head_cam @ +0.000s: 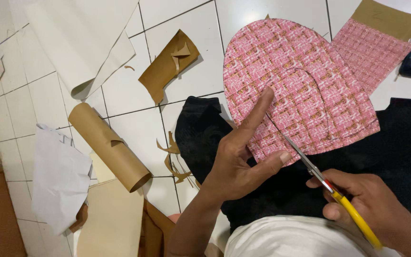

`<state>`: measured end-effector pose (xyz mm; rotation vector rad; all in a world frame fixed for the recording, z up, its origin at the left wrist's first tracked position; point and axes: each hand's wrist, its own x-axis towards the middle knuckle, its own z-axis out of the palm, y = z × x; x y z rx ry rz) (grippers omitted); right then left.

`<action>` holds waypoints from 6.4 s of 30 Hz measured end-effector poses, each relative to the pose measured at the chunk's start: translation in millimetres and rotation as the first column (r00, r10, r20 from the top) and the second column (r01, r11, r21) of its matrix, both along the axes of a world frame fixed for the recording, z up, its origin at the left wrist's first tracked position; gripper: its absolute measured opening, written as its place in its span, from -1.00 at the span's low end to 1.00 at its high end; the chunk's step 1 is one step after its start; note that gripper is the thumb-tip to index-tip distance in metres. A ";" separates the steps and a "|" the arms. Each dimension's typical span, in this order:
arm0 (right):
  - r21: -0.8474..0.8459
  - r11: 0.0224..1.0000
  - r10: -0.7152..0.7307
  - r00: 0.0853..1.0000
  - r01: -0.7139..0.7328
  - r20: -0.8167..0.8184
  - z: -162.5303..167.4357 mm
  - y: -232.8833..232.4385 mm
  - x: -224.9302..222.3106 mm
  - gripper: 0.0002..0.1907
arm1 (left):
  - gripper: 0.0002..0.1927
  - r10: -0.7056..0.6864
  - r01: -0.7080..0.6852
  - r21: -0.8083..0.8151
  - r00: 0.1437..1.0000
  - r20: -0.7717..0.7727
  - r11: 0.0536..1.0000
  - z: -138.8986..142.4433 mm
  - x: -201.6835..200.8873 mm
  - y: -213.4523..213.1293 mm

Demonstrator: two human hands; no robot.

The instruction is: The person sits on the tiled floor and traces around cardboard shoe patterns onto pink woven fabric using a pen, then cuts out the traced shoe upper pieces with scissors, trimming along the marked lines and setting the cut pieces aside.

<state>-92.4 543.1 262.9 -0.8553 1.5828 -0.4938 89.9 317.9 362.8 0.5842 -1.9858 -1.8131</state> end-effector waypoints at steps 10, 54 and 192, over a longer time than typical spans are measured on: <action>0.147 0.987 -0.070 0.997 0.073 -0.026 2.1 0.4 8.0 -0.42 | -0.16 0.002 -0.002 0.069 1.000 -0.007 0.998 -4.9 2.7 0.2; -0.086 0.992 -0.082 0.993 0.089 0.083 -21.3 39.7 21.7 -0.30 | -0.26 0.009 -0.004 0.106 0.999 -0.051 0.994 2.8 12.9 3.0; -0.079 0.989 -0.121 0.989 0.128 0.080 -0.2 11.2 13.5 -0.65 | -0.25 -0.127 0.129 0.058 0.991 -0.028 0.990 -1.3 10.2 -30.2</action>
